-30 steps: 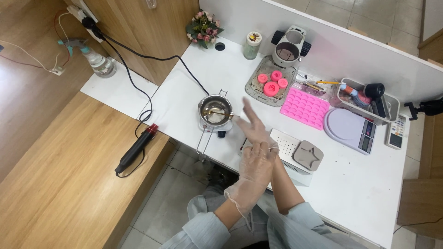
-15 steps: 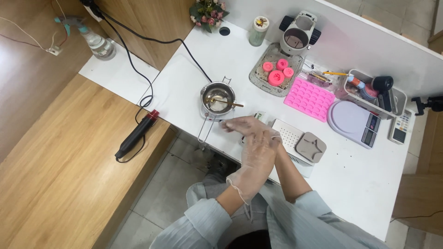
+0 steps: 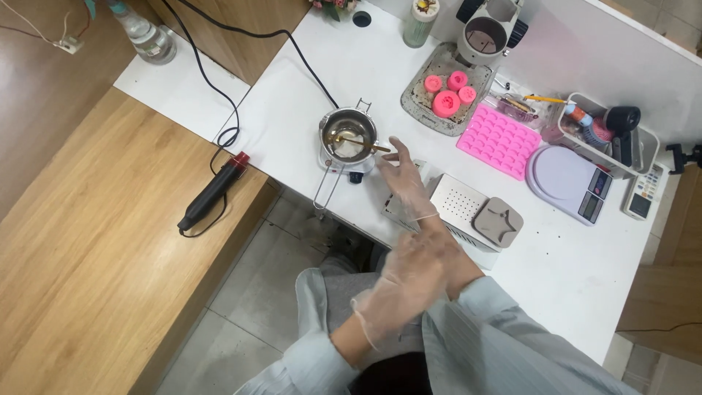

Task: Melt wax in a small metal pot using a heat gun and stir with a spoon to prepare for candle making.

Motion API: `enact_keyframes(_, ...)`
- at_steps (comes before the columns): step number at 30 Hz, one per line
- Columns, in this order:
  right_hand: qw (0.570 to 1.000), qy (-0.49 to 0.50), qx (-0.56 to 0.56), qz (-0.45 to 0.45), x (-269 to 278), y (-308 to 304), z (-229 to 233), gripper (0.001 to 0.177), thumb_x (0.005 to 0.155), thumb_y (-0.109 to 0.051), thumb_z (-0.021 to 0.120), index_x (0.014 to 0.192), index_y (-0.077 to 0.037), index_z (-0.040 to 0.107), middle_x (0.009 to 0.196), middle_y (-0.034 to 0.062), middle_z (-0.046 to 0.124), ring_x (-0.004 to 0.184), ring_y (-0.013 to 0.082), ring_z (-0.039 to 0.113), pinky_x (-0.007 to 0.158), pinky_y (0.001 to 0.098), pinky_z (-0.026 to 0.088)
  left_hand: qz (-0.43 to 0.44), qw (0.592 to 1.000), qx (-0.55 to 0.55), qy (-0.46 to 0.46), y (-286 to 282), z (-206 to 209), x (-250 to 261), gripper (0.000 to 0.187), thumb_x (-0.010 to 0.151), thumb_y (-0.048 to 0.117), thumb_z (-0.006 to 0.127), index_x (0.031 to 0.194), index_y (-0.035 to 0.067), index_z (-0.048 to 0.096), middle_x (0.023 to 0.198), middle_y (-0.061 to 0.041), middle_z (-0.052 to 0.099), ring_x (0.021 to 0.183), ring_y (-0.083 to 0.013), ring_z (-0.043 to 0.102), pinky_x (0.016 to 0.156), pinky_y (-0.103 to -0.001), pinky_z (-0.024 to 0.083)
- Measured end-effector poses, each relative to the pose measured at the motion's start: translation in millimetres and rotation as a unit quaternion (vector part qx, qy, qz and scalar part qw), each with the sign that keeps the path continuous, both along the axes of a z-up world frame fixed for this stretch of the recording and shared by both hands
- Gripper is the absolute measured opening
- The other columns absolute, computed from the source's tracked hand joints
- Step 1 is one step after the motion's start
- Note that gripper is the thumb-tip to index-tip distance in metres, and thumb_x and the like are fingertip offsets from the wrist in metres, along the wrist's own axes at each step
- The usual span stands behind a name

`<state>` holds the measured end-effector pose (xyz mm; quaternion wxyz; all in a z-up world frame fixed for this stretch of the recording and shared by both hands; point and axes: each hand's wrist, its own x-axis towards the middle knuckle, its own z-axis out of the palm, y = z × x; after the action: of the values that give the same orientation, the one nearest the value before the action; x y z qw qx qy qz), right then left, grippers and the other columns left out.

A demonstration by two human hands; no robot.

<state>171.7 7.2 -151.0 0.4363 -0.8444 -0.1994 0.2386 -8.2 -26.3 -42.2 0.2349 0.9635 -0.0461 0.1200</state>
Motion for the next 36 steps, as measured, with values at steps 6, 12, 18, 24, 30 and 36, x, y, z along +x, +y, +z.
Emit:
enact_keyframes(6, 0.999, -0.015, -0.011, 0.030, 0.1, 10.5, 17.3, 0.055, 0.096, -0.035, 0.065, 0.146, -0.016, 0.050, 0.109, 0.0093, 0.072, 0.100, 0.0216, 0.070, 0.091, 0.0384, 0.051, 0.188, 0.954, -0.018, 0.233, 85.8, 14.3, -33.7, 0.045, 0.102, 0.026, 0.052, 0.145, 0.013, 0.053, 0.098, -0.009, 0.066, 0.085, -0.0223, 0.064, 0.078, -0.043, 0.052)
enact_keyframes(12, 1.000, -0.022, 0.014, 0.012, 2.9, 31.5, 38.1, 0.028, 0.099, -0.021, 0.063, 0.123, -0.007, 0.067, 0.096, 0.0096, 0.073, 0.082, 0.0188, 0.070, 0.075, 0.0317, 0.056, 0.346, 0.918, -0.015, 0.193, 125.3, -15.8, -82.9, 0.039, 0.097, 0.023, 0.058, 0.135, 0.015, 0.062, 0.100, -0.009, 0.068, 0.088, -0.0253, 0.066, 0.079, -0.045, 0.052)
enact_keyframes(18, 0.982, 0.034, 0.163, 0.090, 20.8, 57.1, 23.6, 0.022, 0.101, -0.009, 0.062, 0.119, 0.002, 0.067, 0.100, 0.0076, 0.074, 0.088, 0.0102, 0.070, 0.077, 0.0247, 0.060, 0.368, 0.900, -0.096, 0.214, 117.9, -27.9, -91.4, 0.038, 0.098, 0.022, 0.059, 0.135, 0.015, 0.064, 0.095, -0.011, 0.069, 0.088, -0.0276, 0.069, 0.079, -0.045, 0.055)
enact_keyframes(24, 0.978, 0.144, 0.129, 0.078, 10.2, 65.5, 52.6, 0.031, 0.105, -0.024, 0.054, 0.124, -0.005, 0.068, 0.098, 0.0050, 0.075, 0.075, 0.0111, 0.062, 0.071, 0.0261, 0.056, 0.336, 0.920, -0.104, 0.172, 114.1, -32.8, -84.6, 0.033, 0.096, 0.023, 0.061, 0.126, 0.012, 0.068, 0.095, -0.010, 0.068, 0.083, -0.0281, 0.069, 0.076, -0.045, 0.056)
enact_keyframes(30, 0.962, -0.213, 0.121, 0.121, 6.1, 50.2, 64.8, 0.041, 0.114, -0.035, 0.045, 0.115, -0.002, 0.069, 0.104, 0.0140, 0.071, 0.089, 0.0247, 0.071, 0.082, 0.0397, 0.056, 0.409, 0.893, -0.113, 0.153, 128.2, -34.7, -76.7, 0.041, 0.100, 0.025, 0.058, 0.140, 0.014, 0.059, 0.091, -0.009, 0.067, 0.078, -0.0256, 0.067, 0.069, -0.044, 0.056)
enact_keyframes(36, 0.965, -0.195, 0.013, 0.175, 4.6, 39.4, 68.2, 0.037, 0.110, -0.033, 0.042, 0.112, -0.005, 0.066, 0.094, 0.0156, 0.072, 0.084, 0.0322, 0.072, 0.079, 0.0425, 0.056, 0.432, 0.883, -0.121, 0.137, 150.8, -75.7, -55.9, 0.050, 0.097, 0.029, 0.063, 0.144, 0.015, 0.053, 0.116, -0.014, 0.063, 0.094, -0.0302, 0.069, 0.076, -0.045, 0.059)
